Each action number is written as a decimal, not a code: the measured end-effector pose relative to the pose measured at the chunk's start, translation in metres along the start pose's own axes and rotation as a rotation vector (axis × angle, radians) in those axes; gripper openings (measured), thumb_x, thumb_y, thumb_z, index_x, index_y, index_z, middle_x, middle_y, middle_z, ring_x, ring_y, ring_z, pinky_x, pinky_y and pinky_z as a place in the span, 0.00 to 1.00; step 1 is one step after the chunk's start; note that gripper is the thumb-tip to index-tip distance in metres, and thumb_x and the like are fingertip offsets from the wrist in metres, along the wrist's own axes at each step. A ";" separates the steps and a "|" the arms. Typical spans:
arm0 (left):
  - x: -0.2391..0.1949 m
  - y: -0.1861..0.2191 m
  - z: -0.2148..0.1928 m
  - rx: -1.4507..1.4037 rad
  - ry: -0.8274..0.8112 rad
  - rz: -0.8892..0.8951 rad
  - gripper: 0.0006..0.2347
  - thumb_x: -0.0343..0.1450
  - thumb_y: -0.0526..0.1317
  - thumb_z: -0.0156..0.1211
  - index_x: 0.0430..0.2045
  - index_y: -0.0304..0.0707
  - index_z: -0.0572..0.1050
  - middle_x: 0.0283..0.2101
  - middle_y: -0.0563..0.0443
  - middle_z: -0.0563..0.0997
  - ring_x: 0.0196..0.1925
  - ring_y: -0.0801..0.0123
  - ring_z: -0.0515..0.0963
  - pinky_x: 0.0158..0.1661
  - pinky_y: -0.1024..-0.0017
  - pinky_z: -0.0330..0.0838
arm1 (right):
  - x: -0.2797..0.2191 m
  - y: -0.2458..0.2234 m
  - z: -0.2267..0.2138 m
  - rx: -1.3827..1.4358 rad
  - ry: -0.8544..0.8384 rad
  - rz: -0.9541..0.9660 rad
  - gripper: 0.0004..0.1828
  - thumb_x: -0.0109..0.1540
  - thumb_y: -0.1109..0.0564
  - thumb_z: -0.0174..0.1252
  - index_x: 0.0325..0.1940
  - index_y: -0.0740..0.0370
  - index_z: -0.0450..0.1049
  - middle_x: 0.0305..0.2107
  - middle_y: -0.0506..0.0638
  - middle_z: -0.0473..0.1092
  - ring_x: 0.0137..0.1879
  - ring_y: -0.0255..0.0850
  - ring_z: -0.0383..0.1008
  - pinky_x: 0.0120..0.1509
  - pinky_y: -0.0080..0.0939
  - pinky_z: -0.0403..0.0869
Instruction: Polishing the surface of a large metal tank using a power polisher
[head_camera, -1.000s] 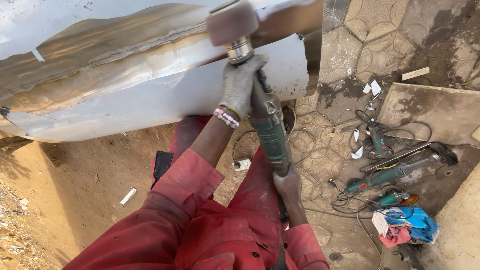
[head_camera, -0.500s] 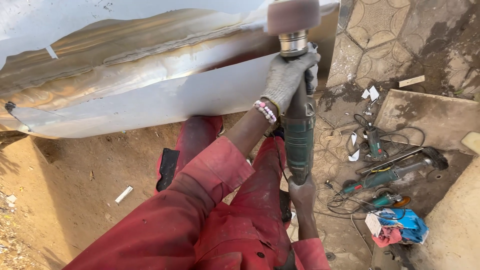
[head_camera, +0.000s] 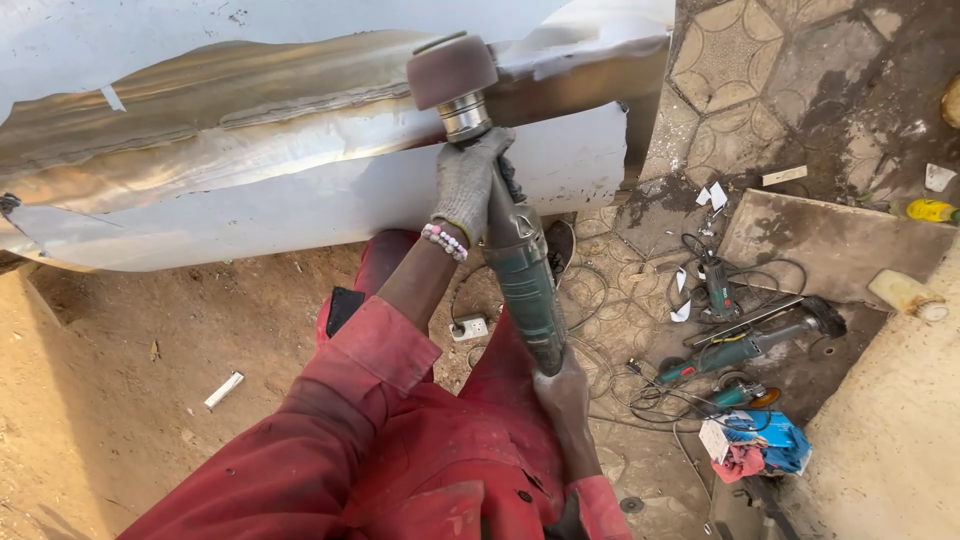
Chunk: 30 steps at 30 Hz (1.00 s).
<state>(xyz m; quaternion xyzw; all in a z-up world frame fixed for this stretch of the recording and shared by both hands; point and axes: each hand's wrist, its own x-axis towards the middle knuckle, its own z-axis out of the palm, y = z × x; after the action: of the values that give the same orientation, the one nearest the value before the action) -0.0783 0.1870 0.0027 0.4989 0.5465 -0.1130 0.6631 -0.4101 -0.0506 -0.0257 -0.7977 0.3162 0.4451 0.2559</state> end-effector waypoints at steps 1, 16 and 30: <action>-0.003 -0.002 0.006 -0.004 0.004 0.000 0.14 0.69 0.44 0.84 0.37 0.36 0.84 0.24 0.39 0.87 0.23 0.55 0.93 0.27 0.51 0.96 | 0.002 0.008 -0.001 -0.005 -0.001 -0.003 0.31 0.62 0.42 0.75 0.71 0.45 0.84 0.54 0.67 0.89 0.67 0.73 0.90 0.71 0.78 0.85; -0.014 -0.037 0.137 0.022 -0.335 -0.047 0.12 0.67 0.43 0.81 0.35 0.34 0.86 0.23 0.35 0.89 0.20 0.49 0.92 0.23 0.48 0.96 | 0.053 0.102 -0.017 0.160 0.339 -0.042 0.25 0.60 0.45 0.77 0.58 0.55 0.83 0.39 0.72 0.81 0.54 0.77 0.88 0.49 0.78 0.70; 0.011 0.020 -0.069 0.034 0.079 -0.033 0.15 0.69 0.45 0.84 0.37 0.37 0.83 0.25 0.38 0.88 0.23 0.53 0.94 0.30 0.49 0.98 | -0.009 -0.012 0.024 -0.068 -0.104 -0.035 0.33 0.63 0.41 0.72 0.74 0.41 0.82 0.56 0.65 0.89 0.69 0.72 0.89 0.74 0.77 0.85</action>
<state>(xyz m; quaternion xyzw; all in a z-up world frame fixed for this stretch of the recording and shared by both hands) -0.1025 0.2550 0.0106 0.5050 0.5785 -0.1132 0.6305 -0.4182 -0.0240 -0.0279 -0.7871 0.2733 0.4920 0.2525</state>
